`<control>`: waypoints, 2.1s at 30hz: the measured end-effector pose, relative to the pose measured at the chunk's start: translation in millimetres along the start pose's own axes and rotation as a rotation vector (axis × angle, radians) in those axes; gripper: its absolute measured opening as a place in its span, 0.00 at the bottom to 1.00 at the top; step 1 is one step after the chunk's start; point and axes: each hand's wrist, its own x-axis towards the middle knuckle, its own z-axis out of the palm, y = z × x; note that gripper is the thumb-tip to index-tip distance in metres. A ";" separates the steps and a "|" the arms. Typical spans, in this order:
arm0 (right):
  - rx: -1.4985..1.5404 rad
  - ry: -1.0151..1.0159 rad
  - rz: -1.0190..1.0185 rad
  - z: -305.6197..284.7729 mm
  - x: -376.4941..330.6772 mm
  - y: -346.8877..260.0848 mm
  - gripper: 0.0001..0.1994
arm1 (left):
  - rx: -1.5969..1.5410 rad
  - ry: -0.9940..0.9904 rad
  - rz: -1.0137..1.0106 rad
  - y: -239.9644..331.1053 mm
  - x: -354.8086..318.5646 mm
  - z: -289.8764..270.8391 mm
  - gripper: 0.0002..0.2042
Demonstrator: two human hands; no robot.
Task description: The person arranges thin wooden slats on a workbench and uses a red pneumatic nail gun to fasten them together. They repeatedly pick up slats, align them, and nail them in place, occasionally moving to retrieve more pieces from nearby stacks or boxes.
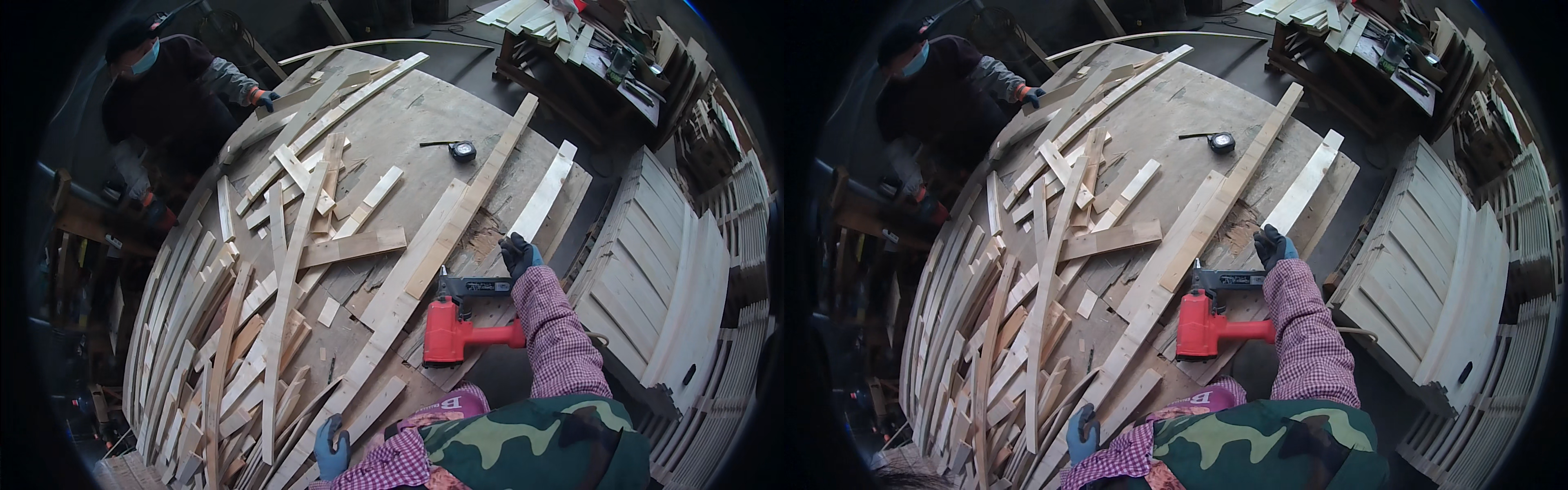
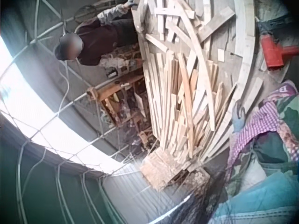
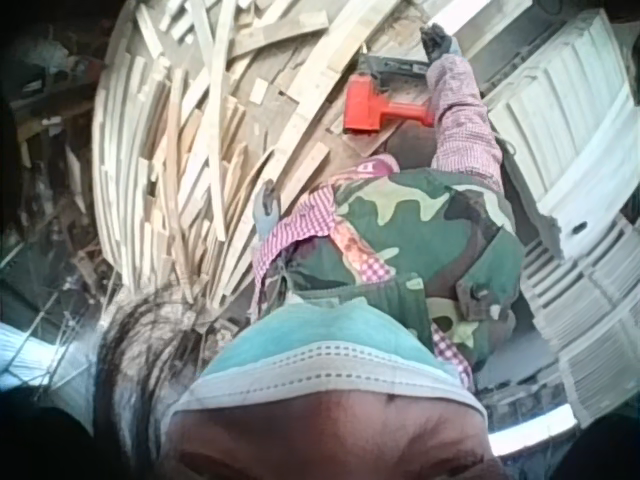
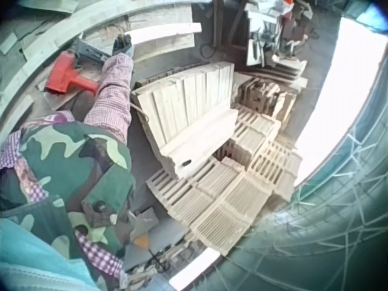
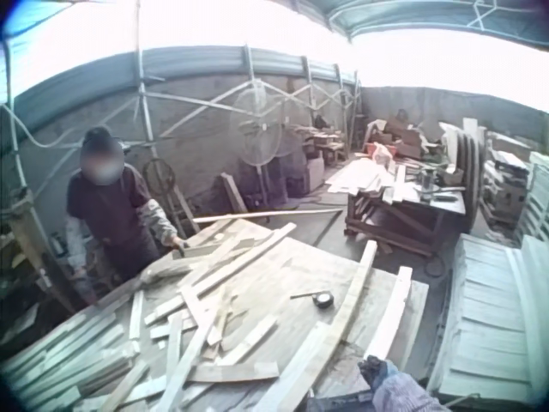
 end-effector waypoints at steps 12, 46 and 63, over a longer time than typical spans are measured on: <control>-0.050 0.148 0.030 33.5 23.5 19.0 0.11 | -0.108 0.071 -0.041 -20.1 -22.6 7.9 0.19; 0.078 0.136 -0.324 -23.5 -180.7 43.5 0.25 | 0.086 -0.133 0.070 -34.7 -13.1 -10.2 0.18; 0.064 0.679 -0.332 -319.9 -266.6 -41.7 0.30 | -0.015 -0.464 0.223 -44.8 -40.1 19.8 0.19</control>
